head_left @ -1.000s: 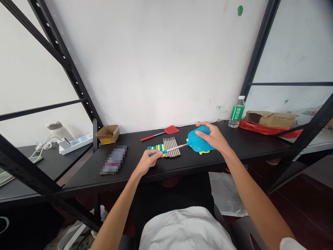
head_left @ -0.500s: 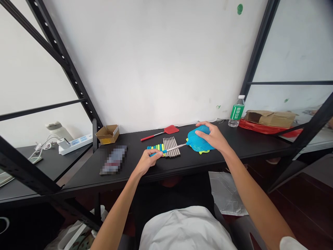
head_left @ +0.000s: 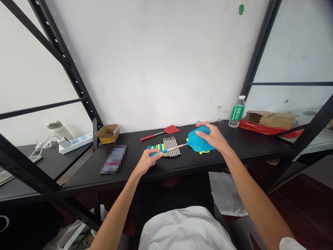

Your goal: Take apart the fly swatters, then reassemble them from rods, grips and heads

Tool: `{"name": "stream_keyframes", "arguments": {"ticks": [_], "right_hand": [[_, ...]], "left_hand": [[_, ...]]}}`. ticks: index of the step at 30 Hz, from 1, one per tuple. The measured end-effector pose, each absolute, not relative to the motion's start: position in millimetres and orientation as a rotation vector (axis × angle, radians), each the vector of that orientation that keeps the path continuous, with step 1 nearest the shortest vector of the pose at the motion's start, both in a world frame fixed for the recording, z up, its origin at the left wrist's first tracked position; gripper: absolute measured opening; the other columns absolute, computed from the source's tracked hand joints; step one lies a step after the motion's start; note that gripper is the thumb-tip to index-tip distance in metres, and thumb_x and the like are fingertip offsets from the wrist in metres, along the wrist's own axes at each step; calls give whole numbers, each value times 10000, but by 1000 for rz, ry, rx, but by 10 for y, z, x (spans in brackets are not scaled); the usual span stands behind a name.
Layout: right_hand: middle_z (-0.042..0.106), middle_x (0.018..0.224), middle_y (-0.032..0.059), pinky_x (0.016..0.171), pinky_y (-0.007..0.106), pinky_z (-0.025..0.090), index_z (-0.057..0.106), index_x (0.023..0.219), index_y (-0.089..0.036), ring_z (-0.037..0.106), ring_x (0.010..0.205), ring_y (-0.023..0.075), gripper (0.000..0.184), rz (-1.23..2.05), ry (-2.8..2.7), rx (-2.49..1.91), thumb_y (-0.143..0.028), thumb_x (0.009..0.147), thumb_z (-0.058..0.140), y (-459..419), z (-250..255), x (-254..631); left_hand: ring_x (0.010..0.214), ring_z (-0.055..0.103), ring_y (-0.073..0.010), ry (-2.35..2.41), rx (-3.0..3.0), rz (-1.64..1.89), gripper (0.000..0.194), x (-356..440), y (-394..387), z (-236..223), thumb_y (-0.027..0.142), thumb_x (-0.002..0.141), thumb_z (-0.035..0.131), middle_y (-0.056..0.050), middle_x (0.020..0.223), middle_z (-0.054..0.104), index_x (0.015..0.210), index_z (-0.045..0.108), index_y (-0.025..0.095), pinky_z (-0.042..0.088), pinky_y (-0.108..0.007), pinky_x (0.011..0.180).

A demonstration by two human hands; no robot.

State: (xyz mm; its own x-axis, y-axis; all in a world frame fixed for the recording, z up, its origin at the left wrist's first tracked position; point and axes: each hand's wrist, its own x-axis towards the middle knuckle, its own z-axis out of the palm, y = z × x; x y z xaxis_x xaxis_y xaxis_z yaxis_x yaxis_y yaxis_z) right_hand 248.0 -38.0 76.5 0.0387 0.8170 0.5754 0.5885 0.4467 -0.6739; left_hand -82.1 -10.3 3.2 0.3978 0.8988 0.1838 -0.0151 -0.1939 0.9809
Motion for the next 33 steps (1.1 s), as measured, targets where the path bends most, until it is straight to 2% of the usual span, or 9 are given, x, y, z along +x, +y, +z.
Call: {"name": "stream_keyframes", "arguments": {"ticks": [6, 21, 33], "right_hand": [[675, 1131, 36, 739, 350, 467, 686, 1087, -252, 631, 916, 262, 310, 278, -1633, -1274, -425, 832, 654, -354, 738, 2485], [674, 1114, 42, 708, 350, 482, 686, 1084, -264, 636, 906, 265, 306, 307, -1611, -1318, -421, 823, 657, -332, 718, 2490], [673, 1059, 63, 676, 358, 524, 688, 1144, -261, 644, 866, 271, 388, 472, -1592, -1220, -486, 829, 663, -412, 788, 2445]], "left_hand": [[475, 155, -41, 838, 1529, 1025, 387, -819, -101, 34, 491, 730, 808, 79, 568, 231, 801, 688, 130, 105, -228, 451], [493, 185, -43, 878, 1547, 1079, 412, -817, -93, 14, 487, 691, 830, 66, 583, 299, 844, 704, 126, 123, -227, 463], [441, 194, -35, 831, 1483, 1151, 371, -809, -117, 49, 469, 712, 821, 64, 515, 316, 741, 705, 118, 110, -234, 441]]}}
